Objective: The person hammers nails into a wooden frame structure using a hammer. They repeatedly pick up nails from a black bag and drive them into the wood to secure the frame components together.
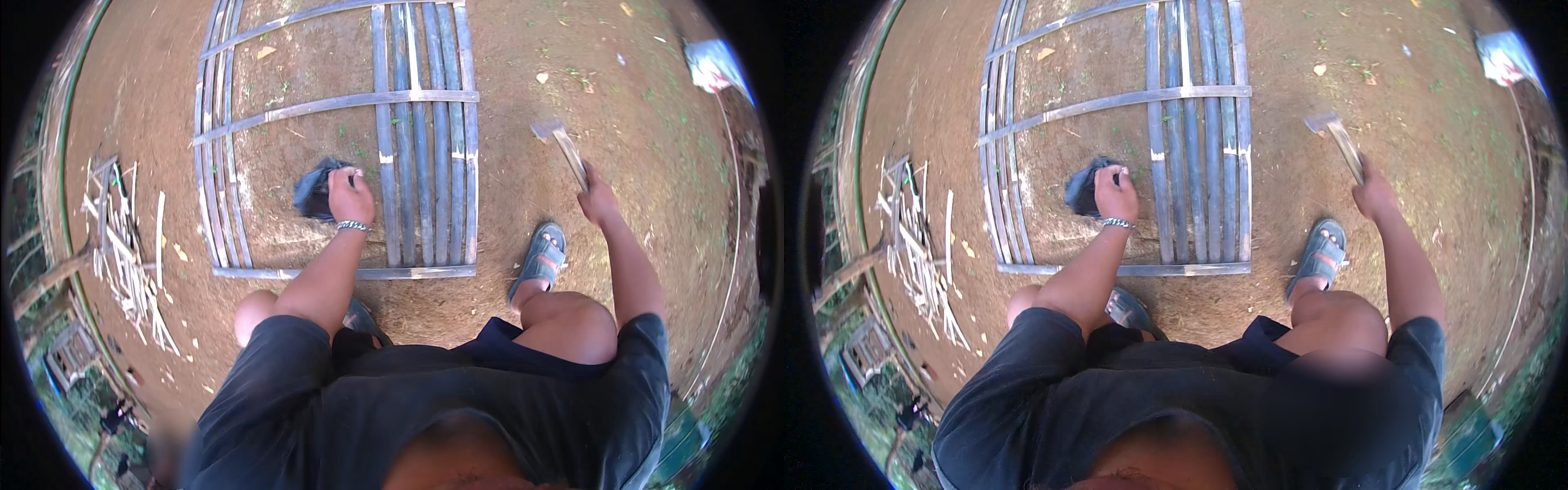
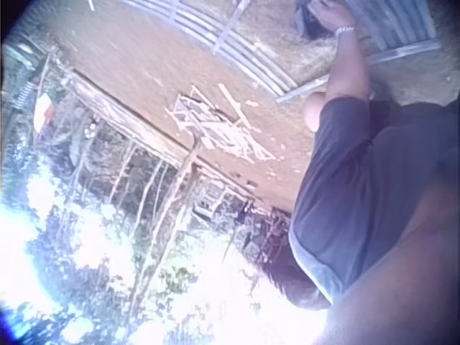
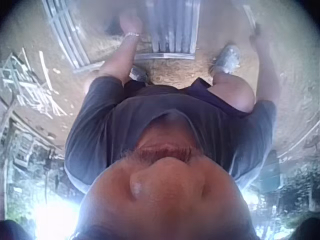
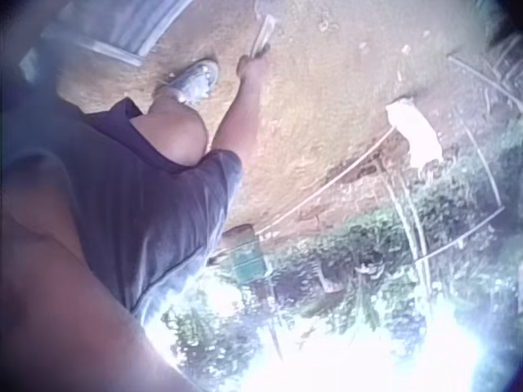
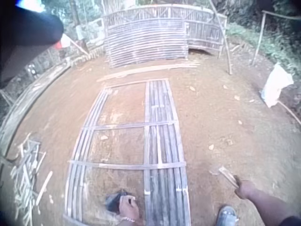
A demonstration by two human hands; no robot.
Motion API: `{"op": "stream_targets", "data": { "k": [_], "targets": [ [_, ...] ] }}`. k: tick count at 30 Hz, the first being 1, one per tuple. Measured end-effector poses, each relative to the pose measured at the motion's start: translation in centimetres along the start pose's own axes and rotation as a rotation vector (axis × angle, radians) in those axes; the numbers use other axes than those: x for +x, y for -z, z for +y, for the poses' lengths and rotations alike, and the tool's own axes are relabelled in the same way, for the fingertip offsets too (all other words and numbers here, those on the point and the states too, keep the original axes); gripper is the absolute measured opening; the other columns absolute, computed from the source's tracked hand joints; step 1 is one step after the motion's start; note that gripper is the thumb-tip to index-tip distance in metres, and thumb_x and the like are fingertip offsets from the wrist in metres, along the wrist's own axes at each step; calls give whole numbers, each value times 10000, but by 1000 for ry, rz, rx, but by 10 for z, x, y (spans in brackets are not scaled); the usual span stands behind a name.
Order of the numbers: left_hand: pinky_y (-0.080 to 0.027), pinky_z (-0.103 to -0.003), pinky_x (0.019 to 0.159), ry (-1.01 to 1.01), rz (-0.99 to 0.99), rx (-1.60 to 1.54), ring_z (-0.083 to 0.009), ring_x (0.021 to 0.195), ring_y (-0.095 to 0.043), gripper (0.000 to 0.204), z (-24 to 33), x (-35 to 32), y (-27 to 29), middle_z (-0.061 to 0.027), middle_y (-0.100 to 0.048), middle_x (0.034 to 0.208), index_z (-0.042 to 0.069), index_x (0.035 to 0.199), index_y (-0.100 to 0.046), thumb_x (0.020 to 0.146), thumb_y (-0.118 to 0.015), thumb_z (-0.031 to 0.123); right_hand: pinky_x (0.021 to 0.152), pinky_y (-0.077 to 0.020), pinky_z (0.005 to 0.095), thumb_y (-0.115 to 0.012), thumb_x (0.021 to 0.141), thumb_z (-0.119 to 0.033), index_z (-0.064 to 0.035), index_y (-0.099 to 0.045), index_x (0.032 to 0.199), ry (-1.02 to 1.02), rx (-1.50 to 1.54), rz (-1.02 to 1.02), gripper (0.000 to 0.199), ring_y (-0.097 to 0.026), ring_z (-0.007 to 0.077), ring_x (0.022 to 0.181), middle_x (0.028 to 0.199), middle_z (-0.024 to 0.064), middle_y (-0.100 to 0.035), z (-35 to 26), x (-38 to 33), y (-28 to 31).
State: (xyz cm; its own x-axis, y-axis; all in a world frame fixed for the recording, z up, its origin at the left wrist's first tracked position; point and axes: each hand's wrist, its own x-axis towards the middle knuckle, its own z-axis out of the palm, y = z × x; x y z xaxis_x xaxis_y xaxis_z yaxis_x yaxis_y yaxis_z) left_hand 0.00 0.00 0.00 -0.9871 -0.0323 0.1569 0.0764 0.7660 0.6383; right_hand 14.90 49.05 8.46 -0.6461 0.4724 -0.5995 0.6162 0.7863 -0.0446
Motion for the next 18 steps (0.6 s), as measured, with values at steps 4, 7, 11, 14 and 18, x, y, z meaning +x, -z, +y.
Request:
{"op": "stream_targets", "data": {
  "k": [4, 7, 11, 14, 18],
  "targets": [
    [-506, -441, 874, -65, -109, -189, -373, 942, -648, 97, 31, 9, 9, -169, -676, 957, 37, 930, -647, 890, -670, 122, 969, -508, 523, -580, 840, -164, -215, -313, 1578, -288, 146, 165, 786, -635, 476, 1117, 1207, 325, -646, 49, -155, -24],
    [-511, -446, 850, -229, -185, -354, -379, 940, -647, 54, 61, 21, 23, -158, -672, 962, 67, 923, -641, 892, -663, 104, 960, -512, 519, -597, 833, -162, -212, -325, 1577, -429, 187, 218, 793, -636, 478, 1108, 1215, 322, -644, 64, -253, -36],
    [-523, -473, 826, -451, -491, -453, -368, 954, -654, 56, 124, -4, 22, -127, -661, 991, 106, 945, -617, 897, -648, 106, 950, -521, 510, -624, 828, -148, -191, -325, 1579, -502, 178, 258, 809, -647, 468, 1101, 1210, 319, -649, 103, -343, -65],
    [-541, -480, 785, -777, -816, -347, -359, 935, -666, 34, 174, -22, 8, -102, -650, 1020, 131, 945, -612, 916, -602, 145, 912, -539, 483, -634, 873, -159, -153, -307, 1586, -572, 324, 280, 785, -668, 433, 1086, 1210, 307, -660, 127, -353, -115],
    [-543, -456, 898, -1052, -1114, 27, -339, 1029, -660, 108, 174, -70, -32, -112, -653, 1086, 94, 985, -635, 913, -561, 126, 788, -549, 462, -641, 869, -200, -127, -340, 1566, -574, 528, 316, 763, -707, 359, 853, 1025, 271, -706, 88, -311, -185]
  ]
}}
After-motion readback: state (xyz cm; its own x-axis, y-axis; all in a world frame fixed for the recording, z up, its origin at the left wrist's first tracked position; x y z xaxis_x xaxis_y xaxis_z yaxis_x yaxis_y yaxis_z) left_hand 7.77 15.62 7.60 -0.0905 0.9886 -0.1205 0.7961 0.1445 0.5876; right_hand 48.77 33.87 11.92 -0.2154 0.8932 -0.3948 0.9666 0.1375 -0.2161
